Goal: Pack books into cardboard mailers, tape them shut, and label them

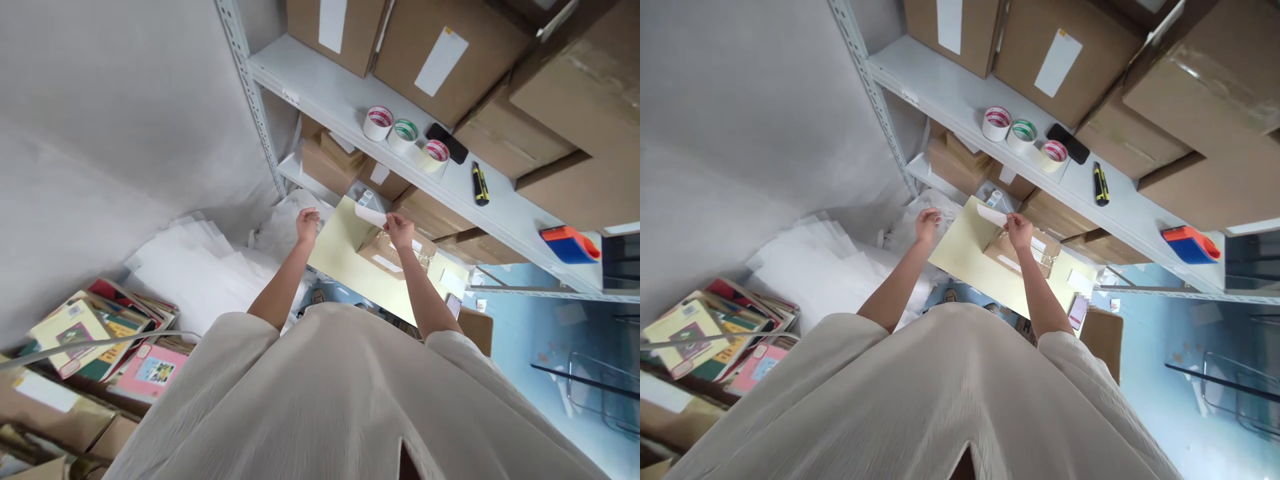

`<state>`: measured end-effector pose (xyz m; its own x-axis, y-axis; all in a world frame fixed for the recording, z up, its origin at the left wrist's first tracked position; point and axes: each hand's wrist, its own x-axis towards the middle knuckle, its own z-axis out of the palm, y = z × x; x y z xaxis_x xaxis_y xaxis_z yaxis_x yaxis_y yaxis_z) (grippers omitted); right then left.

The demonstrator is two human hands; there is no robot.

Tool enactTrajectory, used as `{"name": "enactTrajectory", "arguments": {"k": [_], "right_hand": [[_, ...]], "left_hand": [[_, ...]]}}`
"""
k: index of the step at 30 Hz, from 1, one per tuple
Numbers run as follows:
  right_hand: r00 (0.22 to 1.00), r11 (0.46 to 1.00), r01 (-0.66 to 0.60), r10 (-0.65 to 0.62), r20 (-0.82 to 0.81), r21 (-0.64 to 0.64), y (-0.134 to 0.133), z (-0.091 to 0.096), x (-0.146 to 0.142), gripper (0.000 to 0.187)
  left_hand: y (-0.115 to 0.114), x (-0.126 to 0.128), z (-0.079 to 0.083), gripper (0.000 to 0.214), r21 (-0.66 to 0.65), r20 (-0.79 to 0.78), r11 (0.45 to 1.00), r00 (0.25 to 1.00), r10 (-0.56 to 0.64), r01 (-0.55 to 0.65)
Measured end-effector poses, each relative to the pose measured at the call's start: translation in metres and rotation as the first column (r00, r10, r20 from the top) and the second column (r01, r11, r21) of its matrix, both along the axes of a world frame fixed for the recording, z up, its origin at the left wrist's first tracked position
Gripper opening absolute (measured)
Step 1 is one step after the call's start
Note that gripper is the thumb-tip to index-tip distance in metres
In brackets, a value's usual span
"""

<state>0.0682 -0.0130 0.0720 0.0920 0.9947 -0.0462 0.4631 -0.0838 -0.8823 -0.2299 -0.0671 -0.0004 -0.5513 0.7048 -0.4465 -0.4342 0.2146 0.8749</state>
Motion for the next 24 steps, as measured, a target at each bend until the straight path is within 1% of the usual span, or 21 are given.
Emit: {"name": "enactTrajectory", "arguments": {"k": [1, 3, 6, 8, 12, 14, 16, 18, 21, 23, 24], "right_hand": [[1.000, 1.000, 0.005, -0.005, -0.001, 0.015, -0.004, 0.003, 0.006, 0.059], [1.000, 0.999, 0.001, -0.002, 0.002, 0.046, -0.013, 0.009, 0.020, 0.061], [1.000, 0.997, 0.001, -0.001, 0.003, 0.072, -0.026, 0.015, 0.045, 0.057], [1.000, 0.997, 0.025, -0.025, -0.011, 0.067, -0.036, 0.016, 0.062, 0.053], [0.995, 0.996, 0.078, -0.074, -0.069, 0.052, -0.055, 0.014, 0.096, 0.047], [0.991, 0.994, 0.104, -0.099, -0.092, 0.045, -0.064, 0.011, 0.111, 0.047], [0.987, 0.991, 0.132, -0.129, -0.092, 0.023, -0.071, 0.009, 0.124, 0.047], [0.986, 0.988, 0.154, -0.154, -0.070, -0.002, -0.077, 0.006, 0.135, 0.046], [0.986, 0.985, 0.169, -0.169, -0.008, -0.025, -0.083, -0.001, 0.146, 0.044], [0.984, 0.984, 0.175, -0.173, 0.047, -0.043, -0.086, -0.007, 0.149, 0.040], [0.982, 0.983, 0.177, -0.172, 0.081, -0.057, -0.086, -0.010, 0.150, 0.037]], "left_hand": [[0.004, 0.012, 0.003, 0.021, 0.003, 0.013, 0.999, 0.999, -0.045, 0.045], [0.012, 0.037, 0.010, 0.017, -0.007, 0.035, 0.985, 0.984, -0.173, 0.173], [0.024, 0.076, 0.018, 0.015, -0.030, 0.058, 0.931, 0.930, -0.362, 0.364], [0.032, 0.102, 0.021, 0.021, -0.022, 0.057, 0.897, 0.896, -0.440, 0.442], [0.043, 0.147, 0.023, 0.033, 0.068, 0.019, 0.851, 0.852, -0.523, 0.520], [0.046, 0.167, 0.023, 0.032, 0.107, -0.026, 0.833, 0.839, -0.544, 0.543], [0.046, 0.183, 0.024, 0.028, 0.110, -0.088, 0.814, 0.822, -0.563, 0.570], [0.044, 0.195, 0.025, 0.026, 0.071, -0.164, 0.790, 0.788, -0.593, 0.609], [0.037, 0.206, 0.027, 0.026, -0.038, -0.320, 0.748, 0.701, -0.638, 0.663], [0.032, 0.209, 0.029, 0.026, -0.114, -0.443, 0.718, 0.612, -0.655, 0.687], [0.029, 0.211, 0.030, 0.026, -0.157, -0.504, 0.697, 0.551, -0.666, 0.700]]}}
